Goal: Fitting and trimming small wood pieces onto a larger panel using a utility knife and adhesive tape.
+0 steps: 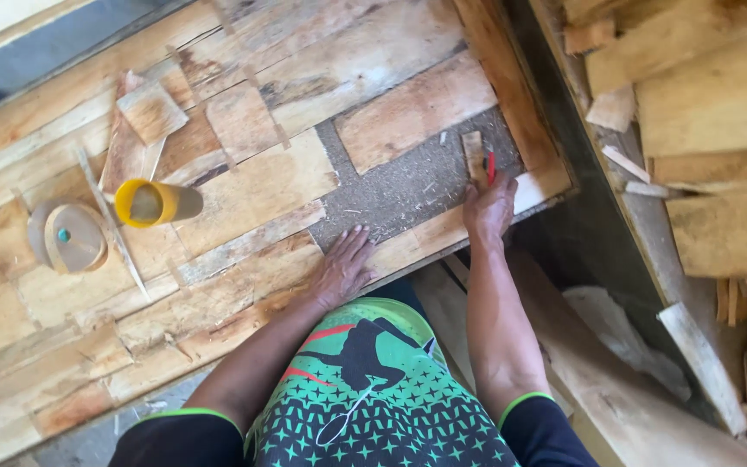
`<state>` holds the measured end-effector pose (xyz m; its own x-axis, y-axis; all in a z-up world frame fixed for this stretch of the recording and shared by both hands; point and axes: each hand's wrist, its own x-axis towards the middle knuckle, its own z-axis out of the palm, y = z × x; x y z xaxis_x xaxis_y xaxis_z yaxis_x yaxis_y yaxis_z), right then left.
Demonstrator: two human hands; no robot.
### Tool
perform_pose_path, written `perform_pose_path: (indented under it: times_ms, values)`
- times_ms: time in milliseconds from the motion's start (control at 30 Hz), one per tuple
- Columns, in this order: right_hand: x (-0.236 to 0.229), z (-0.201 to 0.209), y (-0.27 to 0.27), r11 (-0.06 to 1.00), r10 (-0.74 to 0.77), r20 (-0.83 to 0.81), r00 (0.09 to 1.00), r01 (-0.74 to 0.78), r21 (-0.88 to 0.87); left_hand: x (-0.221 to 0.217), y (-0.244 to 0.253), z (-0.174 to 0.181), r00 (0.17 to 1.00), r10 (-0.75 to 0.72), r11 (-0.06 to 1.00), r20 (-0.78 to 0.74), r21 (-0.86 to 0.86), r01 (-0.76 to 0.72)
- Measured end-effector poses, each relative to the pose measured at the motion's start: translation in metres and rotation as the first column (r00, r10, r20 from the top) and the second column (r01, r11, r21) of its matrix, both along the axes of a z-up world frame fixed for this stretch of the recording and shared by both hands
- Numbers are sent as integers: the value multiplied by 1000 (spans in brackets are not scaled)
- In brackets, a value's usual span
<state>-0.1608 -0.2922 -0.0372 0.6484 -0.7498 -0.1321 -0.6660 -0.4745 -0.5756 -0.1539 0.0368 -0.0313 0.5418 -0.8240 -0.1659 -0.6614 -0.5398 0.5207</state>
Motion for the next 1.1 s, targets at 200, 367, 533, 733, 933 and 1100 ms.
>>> perform_pose_path:
  times_ms: [200, 367, 533, 733, 933, 1100]
  values:
    - [-15, 30, -6, 1000, 14, 141, 990, -11, -20, -2, -5, 5, 998, 64, 997, -14, -34, -64]
    - [-75, 74, -34, 951, -41, 356, 933, 146, -273, -4, -4, 3, 998, 62, 997, -18, -54, -62]
    - [-172, 88, -108, 728, -142, 332, 932, 326, -603, -3, -5, 3, 998, 61, 995, 11, -77, -60]
    - [-272, 92, -169, 605, -277, 152, 949, 295, -740, -2, -3, -2, 997, 69, 989, 29, -131, -65]
    - [-310, 87, -176, 594, -279, 42, 959, 207, -777, -2, -4, 0, 996, 74, 988, 41, -138, -68]
    - [-318, 78, -179, 522, -264, 96, 960, 226, -823, -1, -6, 5, 997, 74, 989, 26, -127, -71]
